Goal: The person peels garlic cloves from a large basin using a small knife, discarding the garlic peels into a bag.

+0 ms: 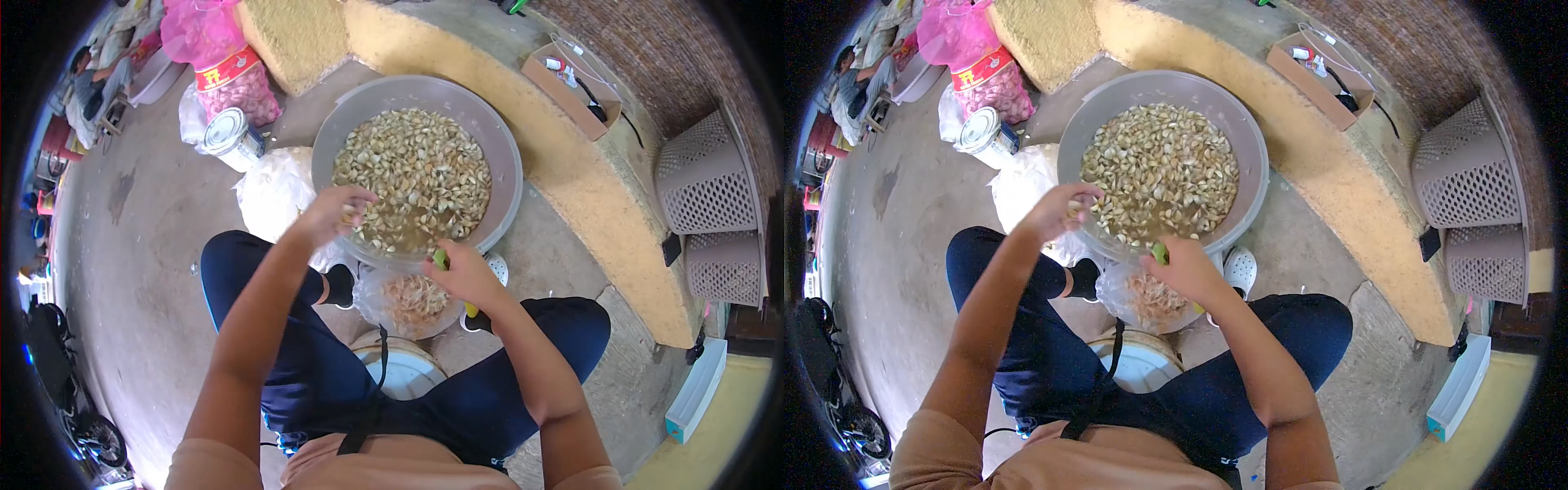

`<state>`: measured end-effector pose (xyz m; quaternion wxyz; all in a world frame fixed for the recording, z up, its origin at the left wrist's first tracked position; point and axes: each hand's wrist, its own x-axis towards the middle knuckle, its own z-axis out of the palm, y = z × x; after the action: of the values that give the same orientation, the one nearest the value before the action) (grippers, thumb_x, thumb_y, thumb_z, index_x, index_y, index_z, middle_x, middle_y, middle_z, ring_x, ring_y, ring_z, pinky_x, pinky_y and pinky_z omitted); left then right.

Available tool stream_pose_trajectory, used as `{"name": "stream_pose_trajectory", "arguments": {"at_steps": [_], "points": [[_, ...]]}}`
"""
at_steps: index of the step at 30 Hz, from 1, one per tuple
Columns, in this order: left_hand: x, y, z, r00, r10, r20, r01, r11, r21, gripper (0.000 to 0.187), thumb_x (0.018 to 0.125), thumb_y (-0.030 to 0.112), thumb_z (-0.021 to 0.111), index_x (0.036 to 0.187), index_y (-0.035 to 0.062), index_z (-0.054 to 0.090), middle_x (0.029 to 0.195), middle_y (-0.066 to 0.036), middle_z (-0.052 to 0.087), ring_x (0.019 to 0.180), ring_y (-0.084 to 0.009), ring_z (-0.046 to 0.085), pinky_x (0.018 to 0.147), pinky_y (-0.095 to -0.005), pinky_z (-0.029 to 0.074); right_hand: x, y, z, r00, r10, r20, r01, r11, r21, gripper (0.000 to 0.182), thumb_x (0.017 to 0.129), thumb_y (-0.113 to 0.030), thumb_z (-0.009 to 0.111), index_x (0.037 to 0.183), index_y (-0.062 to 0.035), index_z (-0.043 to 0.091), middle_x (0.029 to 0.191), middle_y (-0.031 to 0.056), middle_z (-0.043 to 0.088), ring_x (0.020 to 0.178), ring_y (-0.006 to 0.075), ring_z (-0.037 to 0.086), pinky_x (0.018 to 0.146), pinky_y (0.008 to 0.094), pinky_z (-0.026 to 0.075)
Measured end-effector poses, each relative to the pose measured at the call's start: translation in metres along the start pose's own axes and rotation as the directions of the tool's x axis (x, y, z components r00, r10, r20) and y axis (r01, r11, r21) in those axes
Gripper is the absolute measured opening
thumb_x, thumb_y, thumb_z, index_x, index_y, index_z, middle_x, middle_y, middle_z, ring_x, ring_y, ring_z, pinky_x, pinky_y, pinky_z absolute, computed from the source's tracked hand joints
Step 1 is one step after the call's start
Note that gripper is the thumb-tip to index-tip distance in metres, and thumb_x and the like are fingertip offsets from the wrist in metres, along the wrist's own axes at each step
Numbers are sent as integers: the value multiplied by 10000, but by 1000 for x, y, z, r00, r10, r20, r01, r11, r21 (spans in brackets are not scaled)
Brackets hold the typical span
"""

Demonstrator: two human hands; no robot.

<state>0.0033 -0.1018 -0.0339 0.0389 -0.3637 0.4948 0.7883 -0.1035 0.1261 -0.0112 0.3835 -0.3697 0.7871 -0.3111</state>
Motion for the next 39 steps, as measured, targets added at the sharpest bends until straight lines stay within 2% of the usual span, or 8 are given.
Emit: {"name": "stream_pose_trajectory", "arguments": {"at_steps": [3,9,15,18,21,27,36,39], "points": [[-10,-13,45,991,-11,131,44,968,-248,214,841,194,417,918,43,549,713,-9,508,534,-87,474,345,-196,317,-4,-15,-4,981,-104,-167,143,959,245,278,729,-219,639,895,-8,566,779,158,602,711,309,582,654,341,449],[-13,-25,105,989,-139,50,147,905,-399,193,850,207,412,852,66,543,726,-23,545,548,-99,506,341,-203,328,-6,-19,-4,868,-370,-330,379,925,-40,261,719,-143,634,941,-26,559,858,147,582,808,279,571,719,329,435],[-8,-19,112,985,-39,169,73,978,-196,206,856,227,417,762,77,522,652,-22,523,468,-86,464,326,-204,316,-5,-16,-18,914,-218,-342,265,960,95,239,709,-123,631,909,-10,565,843,157,576,800,301,568,703,330,436],[-10,-13,121,989,-34,144,60,982,-181,254,868,277,414,764,70,518,628,-22,511,438,-82,442,314,-201,301,-8,-16,-22,924,-185,-335,211,976,44,209,726,-135,634,882,-9,573,798,112,588,756,247,571,685,317,438],[-22,2,127,994,5,113,9,992,-124,281,869,306,437,766,57,517,589,-17,490,409,-70,412,310,-192,279,-8,-13,-35,937,58,-343,109,887,449,192,749,-151,636,873,-16,582,727,43,576,615,138,536,563,267,435],[-23,8,119,953,184,241,-255,917,306,232,840,234,541,911,14,547,554,-12,473,409,-41,386,325,-162,243,-14,-12,-55,950,98,-296,86,830,551,184,765,-152,634,887,-23,589,670,-11,545,471,30,419,396,176,328],[-12,7,115,842,166,513,-44,969,-242,270,842,246,545,912,-13,520,756,-37,508,482,-38,409,322,-149,296,-20,-20,-57,899,25,-437,241,805,541,168,760,-80,628,919,-34,598,786,2,569,648,42,496,554,183,396],[-15,10,119,850,140,508,-6,966,-257,226,862,225,516,854,0,521,760,-26,493,476,-27,413,312,-144,271,-19,-21,-59,873,-16,-487,273,844,462,199,754,-70,629,945,-35,582,636,-21,528,496,22,413,445,165,320]]}}
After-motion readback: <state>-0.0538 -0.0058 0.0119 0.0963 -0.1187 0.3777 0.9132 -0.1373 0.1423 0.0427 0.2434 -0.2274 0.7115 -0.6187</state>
